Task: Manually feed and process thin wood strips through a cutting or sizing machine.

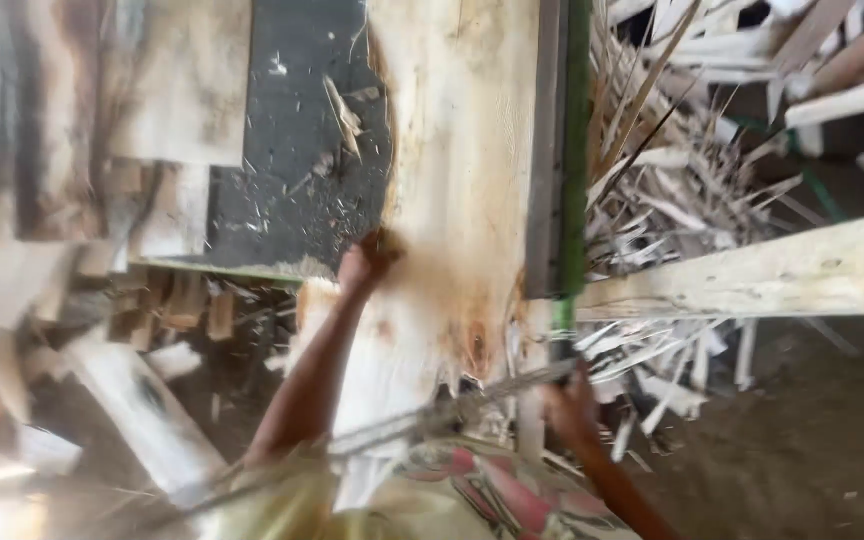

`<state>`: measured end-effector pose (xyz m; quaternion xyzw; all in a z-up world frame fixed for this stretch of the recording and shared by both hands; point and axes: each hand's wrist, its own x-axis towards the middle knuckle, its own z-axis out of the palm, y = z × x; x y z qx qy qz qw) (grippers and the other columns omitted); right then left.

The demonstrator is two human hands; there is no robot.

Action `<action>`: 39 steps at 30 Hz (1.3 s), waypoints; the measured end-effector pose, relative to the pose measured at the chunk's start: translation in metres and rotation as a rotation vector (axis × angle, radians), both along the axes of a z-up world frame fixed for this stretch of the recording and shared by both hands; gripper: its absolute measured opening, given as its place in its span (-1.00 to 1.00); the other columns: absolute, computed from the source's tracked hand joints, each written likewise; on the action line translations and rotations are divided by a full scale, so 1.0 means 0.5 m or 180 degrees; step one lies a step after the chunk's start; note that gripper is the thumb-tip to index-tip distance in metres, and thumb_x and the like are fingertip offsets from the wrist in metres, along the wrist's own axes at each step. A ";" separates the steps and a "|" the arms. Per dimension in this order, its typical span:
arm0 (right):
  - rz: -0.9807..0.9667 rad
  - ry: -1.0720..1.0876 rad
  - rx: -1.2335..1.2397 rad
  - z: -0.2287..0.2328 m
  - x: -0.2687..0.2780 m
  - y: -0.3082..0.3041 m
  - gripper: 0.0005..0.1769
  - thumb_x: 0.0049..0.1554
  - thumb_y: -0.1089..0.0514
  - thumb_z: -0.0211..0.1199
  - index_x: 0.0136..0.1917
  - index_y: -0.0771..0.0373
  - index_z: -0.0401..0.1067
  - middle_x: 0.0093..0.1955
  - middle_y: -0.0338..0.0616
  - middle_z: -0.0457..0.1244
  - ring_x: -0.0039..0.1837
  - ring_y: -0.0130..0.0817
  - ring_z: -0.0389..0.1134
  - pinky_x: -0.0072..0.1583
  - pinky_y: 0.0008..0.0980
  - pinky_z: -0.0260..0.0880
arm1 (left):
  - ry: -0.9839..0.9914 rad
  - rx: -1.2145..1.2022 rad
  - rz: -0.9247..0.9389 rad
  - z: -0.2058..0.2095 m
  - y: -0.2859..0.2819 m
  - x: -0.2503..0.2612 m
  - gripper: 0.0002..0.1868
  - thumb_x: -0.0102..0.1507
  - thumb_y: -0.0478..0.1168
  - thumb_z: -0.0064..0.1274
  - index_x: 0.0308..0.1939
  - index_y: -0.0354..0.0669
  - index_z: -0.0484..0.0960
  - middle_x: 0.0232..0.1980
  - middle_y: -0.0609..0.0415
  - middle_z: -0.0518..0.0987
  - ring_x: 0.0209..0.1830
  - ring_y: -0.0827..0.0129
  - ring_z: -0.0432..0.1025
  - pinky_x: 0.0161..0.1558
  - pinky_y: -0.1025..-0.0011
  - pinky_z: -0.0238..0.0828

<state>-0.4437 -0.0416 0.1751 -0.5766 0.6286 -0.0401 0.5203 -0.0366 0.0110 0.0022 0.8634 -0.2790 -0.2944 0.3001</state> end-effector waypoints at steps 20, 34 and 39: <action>0.0260 -0.0632 -0.0007 0.246 0.001 -0.020 -0.24 -0.02 0.14 0.24 0.42 0.24 0.09 -0.25 -0.05 0.27 -0.43 -0.31 0.26 -0.43 -0.26 0.41 | -0.0280 0.0105 -0.0114 0.102 0.029 -0.053 -0.10 0.19 0.18 0.21 0.53 0.12 0.19 0.18 0.04 0.61 -0.79 0.69 0.29 -0.86 0.63 0.27; 0.1012 -0.0660 -0.0865 0.210 -0.018 -0.017 -0.33 0.08 0.20 0.25 0.41 0.30 0.13 -0.25 -0.05 0.28 -0.45 -0.41 0.36 -0.43 -0.35 0.45 | -0.0353 0.0206 -0.0175 0.047 -0.069 -0.068 -0.17 0.22 0.23 0.20 0.52 0.18 0.28 -0.05 0.09 0.71 -0.67 0.63 0.35 -0.76 0.65 0.30; -0.0045 -0.0549 0.0202 0.255 0.002 -0.017 -0.19 0.12 0.13 0.28 0.54 0.17 -0.01 -0.29 0.04 0.29 -0.46 -0.29 0.30 -0.39 -0.25 0.40 | -0.0521 0.0023 -0.0383 -0.010 -0.086 -0.053 -0.36 0.24 0.13 0.24 0.34 0.11 0.46 -0.10 0.13 0.71 -0.53 0.58 0.45 -0.63 0.56 0.42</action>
